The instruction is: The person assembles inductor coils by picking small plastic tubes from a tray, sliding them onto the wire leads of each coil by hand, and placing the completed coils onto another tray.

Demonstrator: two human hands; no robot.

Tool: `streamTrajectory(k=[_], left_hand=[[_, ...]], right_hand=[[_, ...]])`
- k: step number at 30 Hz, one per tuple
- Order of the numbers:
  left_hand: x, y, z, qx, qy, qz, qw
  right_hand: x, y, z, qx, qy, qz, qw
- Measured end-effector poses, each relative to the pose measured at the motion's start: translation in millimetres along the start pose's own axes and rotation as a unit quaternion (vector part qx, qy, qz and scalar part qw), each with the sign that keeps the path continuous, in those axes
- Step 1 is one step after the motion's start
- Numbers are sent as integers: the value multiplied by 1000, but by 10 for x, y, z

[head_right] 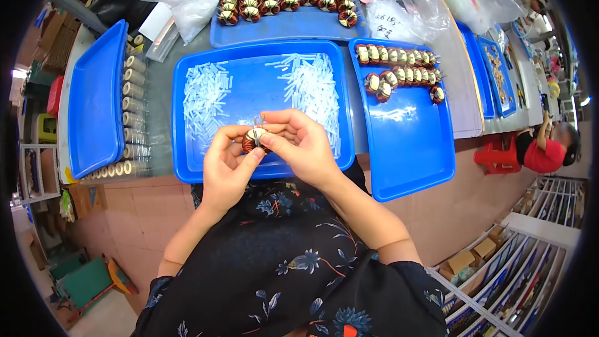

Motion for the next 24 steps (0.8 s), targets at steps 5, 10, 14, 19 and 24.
streamTrajectory(k=[5, 10, 14, 19, 24], left_hand=[[-59, 7, 34, 40, -1, 10, 999], [-74, 52, 50, 50, -23, 34, 998], [-23, 77, 91, 35, -41, 20, 998], [62, 82, 269, 133, -109, -10, 985], [225, 502, 471, 451, -149, 149, 867]], right_hand=[[-41, 39, -8, 22, -5, 27, 999], [-60, -73, 58, 37, -31, 9, 999], [-134, -365, -24, -136, -70, -23, 988], [-398, -592, -290, -289, -25, -30, 957], [-991, -1044, -1185, -384, 206, -38, 899]])
Point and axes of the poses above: each hand's wrist, its own x-axis towards the middle knuckle, its own z-axis out of the palm, y = z × x, the point moved 7 cm from there along x, towards the middle knuckle, and after that the axes turned 10 degrees about -y, right-handed, at the moved point
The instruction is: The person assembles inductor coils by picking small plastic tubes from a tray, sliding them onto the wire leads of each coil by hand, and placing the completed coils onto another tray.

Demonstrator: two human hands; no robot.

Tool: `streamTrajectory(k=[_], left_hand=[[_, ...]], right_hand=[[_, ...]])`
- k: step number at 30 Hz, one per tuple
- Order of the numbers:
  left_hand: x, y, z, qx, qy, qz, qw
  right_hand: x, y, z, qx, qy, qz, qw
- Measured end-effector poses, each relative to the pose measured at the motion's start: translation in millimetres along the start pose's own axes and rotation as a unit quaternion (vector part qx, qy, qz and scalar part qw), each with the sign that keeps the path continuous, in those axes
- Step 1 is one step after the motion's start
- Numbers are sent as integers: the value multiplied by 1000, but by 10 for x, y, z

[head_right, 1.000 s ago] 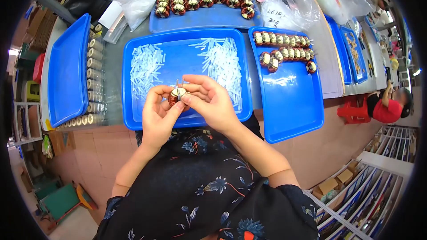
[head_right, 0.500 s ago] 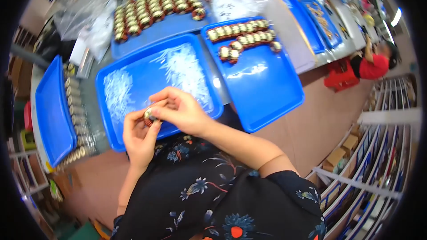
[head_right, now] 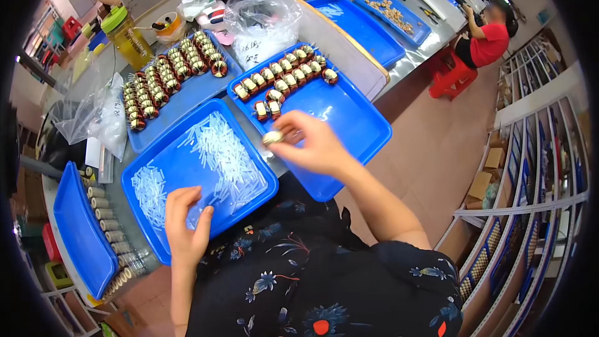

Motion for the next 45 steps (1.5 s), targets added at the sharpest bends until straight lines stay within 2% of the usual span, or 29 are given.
streamTrajectory(k=[1, 2, 3, 5, 8, 10, 13, 16, 19, 24, 27, 29, 32, 35, 40, 43, 45], left_hand=[[75, 119, -15, 97, -16, 56, 994], [193, 284, 12, 139, -29, 90, 986], [312, 418, 129, 142, -70, 145, 977], [541, 680, 371, 151, -147, 255, 944], [879, 701, 1005, 102, -265, 266, 921], [1107, 572, 1433, 106, -334, 261, 899], [1470, 233, 1822, 158, -377, 170, 897], [1664, 108, 1708, 143, -261, 129, 946], [1743, 10, 1616, 189, -200, 158, 948], [1776, 24, 1607, 136, -253, 142, 947], [1788, 63, 1569, 103, -276, 134, 946], [1780, 82, 1560, 87, -306, 112, 941], [1781, 112, 1645, 83, -300, 150, 938], [1877, 45, 1729, 111, -239, 153, 952], [1738, 164, 1687, 85, -296, 141, 941], [1530, 305, 1551, 47, -381, 155, 910], [1388, 393, 1388, 52, -394, 154, 905]], right_hand=[[-54, 76, -225, -87, 38, 13, 995], [-83, 218, -395, -124, 58, 34, 990], [-103, 366, -538, -160, 78, 54, 982], [-86, 544, -703, -147, 84, 73, 983], [-26, 877, -817, -62, 86, 83, 991], [27, 861, -833, -65, 82, 78, 991], [65, 914, -805, -55, 62, 81, 993], [118, 958, -832, -51, 48, 80, 994], [120, 992, -820, -22, 38, 86, 995], [85, 977, -843, -9, 56, 82, 995], [36, 906, -933, -67, 87, 54, 992], [50, 918, -1044, -93, 121, 76, 985], [69, 879, -1141, -167, 159, 78, 970], [98, 909, -1199, -215, 195, 54, 955], [177, 979, -1252, -225, 229, 33, 947], [277, 979, -1263, -272, 231, 33, 934], [301, 916, -1248, -333, 241, 41, 911]])
Point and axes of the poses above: each hand's wrist, its own x-axis towards the middle knuckle, its own z-axis out of the palm, y = z × x, the point moved 7 cm from there along x, towards the middle knuckle, and after that the axes turned 10 degrees about -y, right-handed, at the moved point
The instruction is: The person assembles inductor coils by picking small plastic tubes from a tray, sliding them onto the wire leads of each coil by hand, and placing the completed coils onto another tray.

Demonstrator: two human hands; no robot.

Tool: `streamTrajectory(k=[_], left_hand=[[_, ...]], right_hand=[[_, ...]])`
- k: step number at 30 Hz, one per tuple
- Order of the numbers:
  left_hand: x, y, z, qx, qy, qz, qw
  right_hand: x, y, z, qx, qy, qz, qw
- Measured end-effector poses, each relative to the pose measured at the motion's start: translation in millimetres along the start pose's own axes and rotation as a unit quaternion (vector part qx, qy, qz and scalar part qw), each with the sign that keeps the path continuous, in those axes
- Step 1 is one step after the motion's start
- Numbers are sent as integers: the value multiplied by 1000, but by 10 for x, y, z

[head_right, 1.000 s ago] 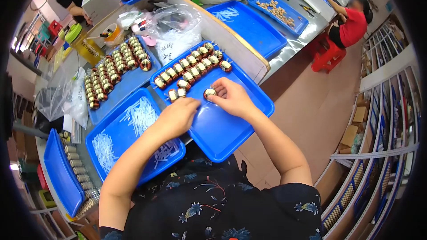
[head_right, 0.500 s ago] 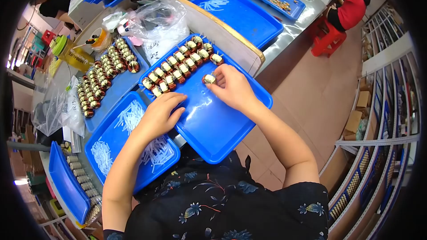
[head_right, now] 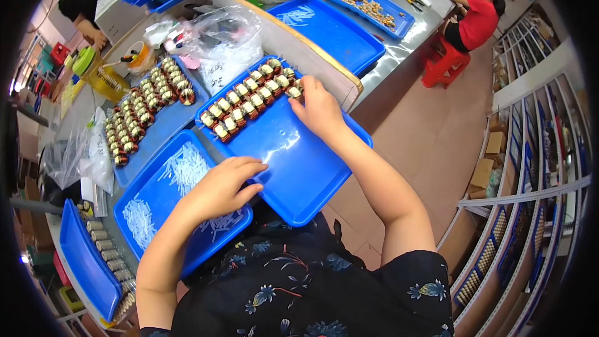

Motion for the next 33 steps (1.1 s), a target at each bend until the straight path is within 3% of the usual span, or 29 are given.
streamTrajectory(k=[2, 6, 14, 16, 17, 20, 21, 24, 26, 28, 30, 33], left_hand=[[-243, 76, -26, -6, -10, -26, 1000], [-923, 266, -151, -79, 79, -3, 994], [-2475, 20, 213, -205, 180, -141, 952], [-2797, 42, 274, -236, 244, -188, 922], [-2948, 40, 359, -254, 274, -202, 905], [-3323, 7, 651, -302, 358, -223, 855], [-3414, -16, 748, -319, 384, -219, 839], [-3518, -75, 933, -396, 499, -175, 750], [-3520, -99, 962, -446, 561, -127, 686], [-3454, -105, 839, -437, 553, -124, 698], [-3392, -78, 731, -416, 548, -135, 713], [-3333, 8, 622, -324, 487, -139, 799]], right_hand=[[27, 37, 62, -33, 3, -15, 999], [-14, -10, 19, -3, -21, -25, 999], [36, 30, 83, -40, -80, 13, 996], [30, -9, 60, -16, -95, 7, 995], [-5, 12, 26, -65, -121, 36, 990], [-192, -397, -182, -212, -78, -25, 974], [-225, -600, -235, -183, -74, 1, 980], [-142, -1220, -123, -10, -86, -84, 993], [-33, -1898, 93, 35, -138, -203, 969], [115, -2486, 426, 106, -220, -236, 941], [368, -2899, 836, 68, -247, -315, 914], [752, -3251, 1478, 28, -259, -365, 894]])
Point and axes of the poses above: each hand's wrist, its own x-axis towards the middle knuckle, its own z-axis out of the palm, y = z × x, the point moved 7 cm from there along x, towards the middle knuckle, and after that the axes turned 10 degrees about -y, right-handed, at the moved point
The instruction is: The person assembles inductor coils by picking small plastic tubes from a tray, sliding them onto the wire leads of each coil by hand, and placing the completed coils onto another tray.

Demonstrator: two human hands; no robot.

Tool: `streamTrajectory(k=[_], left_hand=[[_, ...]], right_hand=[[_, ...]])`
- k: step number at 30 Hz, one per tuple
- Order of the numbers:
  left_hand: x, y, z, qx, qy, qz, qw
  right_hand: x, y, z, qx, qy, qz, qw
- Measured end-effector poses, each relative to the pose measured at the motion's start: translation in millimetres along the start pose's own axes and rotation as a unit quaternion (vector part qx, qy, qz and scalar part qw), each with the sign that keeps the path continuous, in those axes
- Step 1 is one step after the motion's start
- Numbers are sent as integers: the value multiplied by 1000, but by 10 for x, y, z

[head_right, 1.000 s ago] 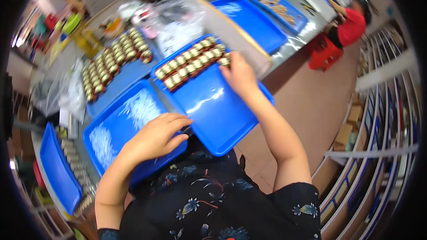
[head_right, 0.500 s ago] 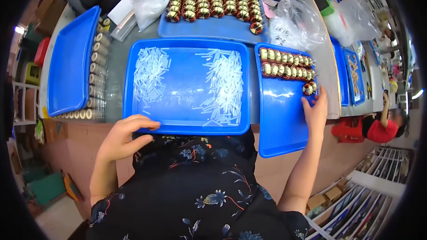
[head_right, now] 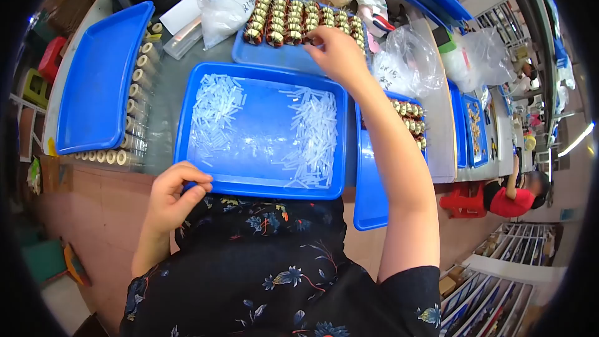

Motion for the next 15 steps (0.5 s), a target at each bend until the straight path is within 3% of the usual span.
streamTrajectory(k=[4, 9, 15], left_hand=[[-113, 1, -53, 34, 38, -9, 999], [-252, -190, -130, -5, 76, -55, 996], [-13, -84, -61, 15, 37, -37, 999]], right_hand=[[468, -180, 392, -64, -22, 8, 998], [524, -265, 601, -80, 74, -22, 994], [489, -188, 656, -68, 60, 12, 996]])
Point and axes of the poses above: each hand's wrist, its own x-axis towards the middle knuckle, its own z-axis out of the palm, y = z × x, the point moved 7 cm from there along x, towards the middle knuckle, and after that the axes turned 10 degrees about -y, right-handed, at the moved point
